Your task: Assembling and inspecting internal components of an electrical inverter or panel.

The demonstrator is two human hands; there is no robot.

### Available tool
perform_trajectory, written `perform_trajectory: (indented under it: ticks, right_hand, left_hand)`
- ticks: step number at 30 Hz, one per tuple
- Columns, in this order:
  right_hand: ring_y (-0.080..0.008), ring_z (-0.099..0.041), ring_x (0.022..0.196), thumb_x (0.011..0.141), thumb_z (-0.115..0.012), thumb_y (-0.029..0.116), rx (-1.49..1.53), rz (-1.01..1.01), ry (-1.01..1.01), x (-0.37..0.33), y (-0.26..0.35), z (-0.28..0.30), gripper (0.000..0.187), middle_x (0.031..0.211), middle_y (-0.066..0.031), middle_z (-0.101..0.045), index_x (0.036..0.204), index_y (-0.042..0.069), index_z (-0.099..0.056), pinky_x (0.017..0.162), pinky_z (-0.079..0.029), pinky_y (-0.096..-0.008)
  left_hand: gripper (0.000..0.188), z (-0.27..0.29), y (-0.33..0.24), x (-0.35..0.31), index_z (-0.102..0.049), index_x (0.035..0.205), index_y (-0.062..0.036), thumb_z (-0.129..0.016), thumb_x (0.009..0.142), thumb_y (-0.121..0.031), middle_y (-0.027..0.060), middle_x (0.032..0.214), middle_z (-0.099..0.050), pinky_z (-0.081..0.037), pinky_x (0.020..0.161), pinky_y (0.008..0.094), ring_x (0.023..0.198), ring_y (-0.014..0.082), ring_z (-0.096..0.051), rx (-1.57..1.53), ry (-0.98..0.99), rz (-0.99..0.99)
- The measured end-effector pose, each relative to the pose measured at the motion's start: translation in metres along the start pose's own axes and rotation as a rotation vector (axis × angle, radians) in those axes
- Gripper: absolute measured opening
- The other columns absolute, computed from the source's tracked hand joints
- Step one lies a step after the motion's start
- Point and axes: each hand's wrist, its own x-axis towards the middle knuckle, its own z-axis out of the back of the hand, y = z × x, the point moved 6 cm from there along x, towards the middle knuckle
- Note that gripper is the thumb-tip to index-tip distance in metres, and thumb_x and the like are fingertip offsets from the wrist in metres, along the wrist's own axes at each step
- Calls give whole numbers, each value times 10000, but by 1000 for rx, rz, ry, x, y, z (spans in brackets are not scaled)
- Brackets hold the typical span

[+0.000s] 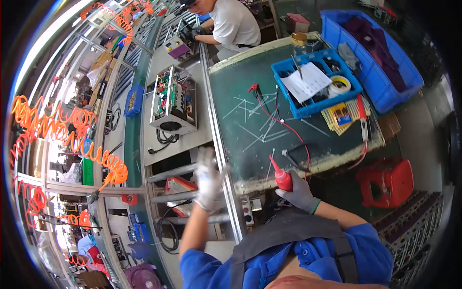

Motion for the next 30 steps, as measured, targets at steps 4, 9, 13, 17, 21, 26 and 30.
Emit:
perform_trajectory:
  ticks: [4, 9, 13, 17, 21, 26, 30]
  right_hand:
    - [-368, -617, 986, 692, -813, 281, -133, 251, 18, 67, -6, -20, 545, 1059, -153, -636, 1145, 95, -574, 844, -481, -472]
    - [-369, -610, 975, 677, -824, 225, -78, 589, 61, 153, 24, -68, 513, 1037, -142, -626, 1098, 86, -565, 846, -487, -450]
    - [-355, -599, 951, 704, -779, 194, -21, 488, 130, 220, 3, -96, 424, 976, -131, -608, 1046, 101, -546, 833, -485, -447]
    - [-351, -611, 945, 671, -790, 164, -53, 499, 127, 239, -49, -112, 444, 970, -111, -609, 1037, 109, -544, 871, -481, -447]
    - [-342, -616, 968, 655, -794, 157, 5, 493, 165, 244, -49, -112, 455, 979, -105, -612, 1034, 112, -545, 896, -476, -450]
    - [-354, -607, 987, 634, -805, 172, 26, 563, 163, 243, -43, -107, 498, 991, -117, -606, 1049, 101, -540, 913, -469, -473]
    - [-363, -603, 984, 628, -809, 198, 17, 594, 176, 241, -45, -110, 522, 997, -126, -607, 1063, 93, -540, 916, -468, -474]
  left_hand:
    - [831, 34, 117, 118, -337, 1509, -55, -713, 866, -423, 306, 1490, -383, -346, 1079, 585, 1342, 490, -402, 317, -236, 194]
    - [955, 27, 230, 207, -354, 1513, -60, -645, 824, -654, 253, 1549, -342, -271, 1134, 570, 1426, 433, -322, 530, -12, 504]
    - [993, -10, 272, 225, -292, 1544, -67, -581, 840, -705, 259, 1539, -351, -275, 1140, 554, 1437, 426, -312, 529, 117, 610]
    - [1003, -24, 265, 229, -262, 1546, -55, -659, 828, -631, 258, 1496, -404, -323, 1120, 527, 1391, 419, -371, 663, 197, 573]
    - [1058, -23, 262, 233, -197, 1560, -43, -711, 809, -585, 246, 1480, -413, -328, 1119, 497, 1363, 405, -394, 711, 237, 539]
    - [1073, -22, 260, 235, -234, 1548, -28, -777, 758, -510, 259, 1471, -420, -339, 1105, 534, 1357, 433, -399, 674, 210, 539]
    - [1086, -20, 260, 233, -202, 1556, -34, -760, 768, -533, 239, 1481, -409, -317, 1118, 516, 1374, 396, -378, 707, 249, 574]
